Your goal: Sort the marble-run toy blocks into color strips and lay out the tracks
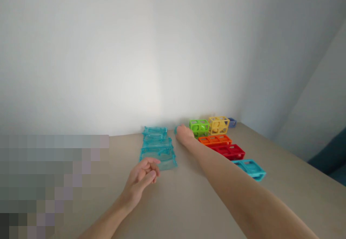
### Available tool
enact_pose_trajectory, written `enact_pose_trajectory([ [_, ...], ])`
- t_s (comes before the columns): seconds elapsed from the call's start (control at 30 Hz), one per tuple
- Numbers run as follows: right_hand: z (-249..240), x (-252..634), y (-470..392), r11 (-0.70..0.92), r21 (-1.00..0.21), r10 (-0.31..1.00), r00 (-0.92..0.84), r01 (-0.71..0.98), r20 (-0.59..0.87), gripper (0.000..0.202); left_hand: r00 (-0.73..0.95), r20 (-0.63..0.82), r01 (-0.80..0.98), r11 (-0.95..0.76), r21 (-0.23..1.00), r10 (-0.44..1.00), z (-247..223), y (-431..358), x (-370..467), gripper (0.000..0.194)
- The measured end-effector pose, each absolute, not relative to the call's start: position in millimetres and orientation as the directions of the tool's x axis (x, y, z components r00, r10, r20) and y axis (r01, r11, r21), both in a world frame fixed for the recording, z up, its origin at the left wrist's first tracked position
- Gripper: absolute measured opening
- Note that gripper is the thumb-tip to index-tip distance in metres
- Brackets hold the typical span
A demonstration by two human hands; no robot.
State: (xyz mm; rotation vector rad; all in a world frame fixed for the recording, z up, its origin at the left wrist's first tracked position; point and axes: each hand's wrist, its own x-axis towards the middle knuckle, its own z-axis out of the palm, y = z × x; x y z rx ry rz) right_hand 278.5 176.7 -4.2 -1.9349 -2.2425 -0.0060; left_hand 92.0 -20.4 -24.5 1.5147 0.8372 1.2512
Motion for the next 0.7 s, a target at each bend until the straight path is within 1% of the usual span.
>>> enact_pose_trajectory([
  [0.1, -9, 274, 164, 0.159, -0.124, 0.979, -0.140, 0.980, 0.146, 0.032, 0.243, 0.299, -0.055, -0.294, 0.954, 0.923, -25, -20, 92, 0.032],
  [0.2, -11, 273, 142, 0.146, -0.159, 0.973, -0.112, 0.977, 0.202, 0.025, 0.230, 0.290, -0.029, -0.291, 0.956, 0.929, -25, -20, 93, 0.032],
  [0.3, -9, 273, 113, 0.108, -0.217, 0.951, -0.037, 0.970, 0.307, 0.023, 0.188, 0.265, 0.017, -0.273, 0.962, 0.946, -26, -17, 94, 0.030],
  [0.4, -2, 269, 75, 0.100, -0.290, 0.893, 0.043, 0.952, 0.449, 0.029, 0.141, 0.252, 0.030, -0.259, 0.965, 0.957, -28, -15, 96, 0.029],
  [0.43, 0, 266, 62, 0.140, -0.330, 0.858, 0.052, 0.933, 0.511, 0.031, 0.117, 0.259, 0.016, -0.263, 0.965, 0.959, -28, -15, 97, 0.029],
  [0.47, 1, 262, 48, 0.256, -0.416, 0.794, 0.056, 0.872, 0.605, 0.030, 0.088, 0.270, -0.008, -0.270, 0.963, 0.959, -27, -15, 98, 0.029],
  [0.5, 2, 258, 35, 0.411, -0.476, 0.739, 0.021, 0.777, 0.673, 0.026, 0.054, 0.283, -0.040, -0.281, 0.959, 0.958, -26, -15, 98, 0.032],
  [0.53, 2, 253, 23, 0.552, -0.507, 0.703, -0.043, 0.662, 0.710, 0.022, 0.025, 0.292, -0.077, -0.289, 0.954, 0.956, -24, -16, 98, 0.037],
  [0.57, 1, 249, 13, 0.645, -0.528, 0.683, -0.106, 0.552, 0.723, 0.019, 0.008, 0.296, -0.113, -0.294, 0.949, 0.955, -22, -17, 98, 0.042],
  [0.63, -2, 243, -2, 0.700, -0.591, 0.687, -0.149, 0.402, 0.712, 0.014, 0.019, 0.307, -0.158, -0.300, 0.941, 0.951, -18, -20, 96, 0.044],
  [0.7, -4, 240, -8, 0.708, -0.626, 0.697, -0.175, 0.327, 0.696, 0.012, 0.061, 0.335, -0.165, -0.322, 0.932, 0.940, -15, -22, 94, 0.040],
])
